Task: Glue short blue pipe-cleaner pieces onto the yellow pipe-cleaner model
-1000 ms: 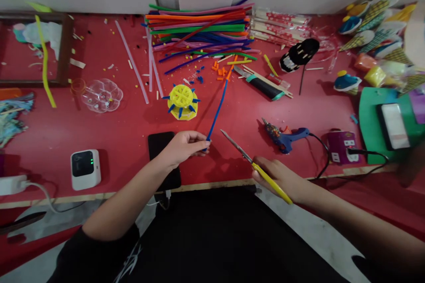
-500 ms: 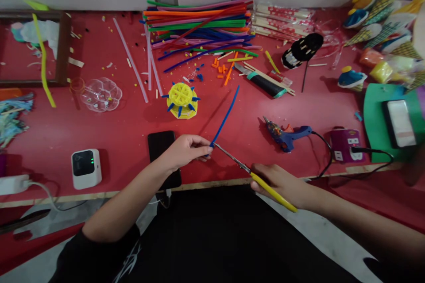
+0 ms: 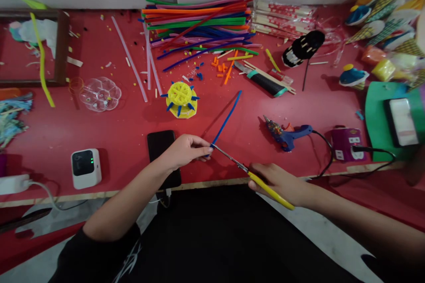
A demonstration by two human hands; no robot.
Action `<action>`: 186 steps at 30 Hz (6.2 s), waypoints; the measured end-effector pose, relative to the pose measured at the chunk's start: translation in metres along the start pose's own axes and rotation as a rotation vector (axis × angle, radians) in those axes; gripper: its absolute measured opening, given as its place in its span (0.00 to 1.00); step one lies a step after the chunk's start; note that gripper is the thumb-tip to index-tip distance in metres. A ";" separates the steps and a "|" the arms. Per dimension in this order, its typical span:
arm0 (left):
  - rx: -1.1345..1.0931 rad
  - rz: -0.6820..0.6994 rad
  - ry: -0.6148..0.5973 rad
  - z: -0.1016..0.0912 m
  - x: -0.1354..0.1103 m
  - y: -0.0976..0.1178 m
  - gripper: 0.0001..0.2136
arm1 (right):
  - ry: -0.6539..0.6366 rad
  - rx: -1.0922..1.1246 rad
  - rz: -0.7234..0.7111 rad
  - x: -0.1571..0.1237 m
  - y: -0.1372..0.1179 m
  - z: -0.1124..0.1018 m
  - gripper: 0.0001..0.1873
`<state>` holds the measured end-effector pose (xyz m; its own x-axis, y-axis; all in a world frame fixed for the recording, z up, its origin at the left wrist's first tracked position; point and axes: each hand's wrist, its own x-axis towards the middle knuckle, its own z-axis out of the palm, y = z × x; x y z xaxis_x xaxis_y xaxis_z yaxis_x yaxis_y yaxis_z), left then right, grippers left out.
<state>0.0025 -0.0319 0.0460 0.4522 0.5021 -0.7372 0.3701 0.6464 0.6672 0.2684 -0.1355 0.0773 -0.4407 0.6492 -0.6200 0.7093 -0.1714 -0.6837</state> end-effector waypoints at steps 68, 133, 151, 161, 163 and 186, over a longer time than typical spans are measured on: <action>-0.435 0.102 0.131 0.006 0.004 0.001 0.07 | 0.646 -0.764 -0.999 0.107 -0.018 -0.047 0.17; -0.378 0.184 0.177 0.007 -0.013 -0.002 0.13 | 0.700 -0.470 -0.599 0.058 -0.014 -0.030 0.08; -0.259 0.317 0.242 -0.001 -0.021 -0.003 0.10 | 0.530 -0.510 -0.012 0.011 0.025 -0.007 0.17; -0.195 0.235 0.165 0.005 -0.015 -0.004 0.12 | 0.200 -0.237 0.000 0.000 -0.001 -0.022 0.28; -0.164 0.233 0.147 0.006 -0.015 -0.004 0.10 | 0.182 -0.230 0.008 0.002 -0.001 -0.023 0.28; -0.172 0.035 0.009 0.010 -0.012 0.007 0.06 | 0.082 -0.213 0.006 0.004 -0.011 -0.037 0.31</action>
<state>0.0080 -0.0395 0.0604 0.4546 0.5306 -0.7154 0.2094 0.7170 0.6649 0.2793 -0.1033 0.0969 -0.3965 0.7079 -0.5845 0.8155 -0.0209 -0.5784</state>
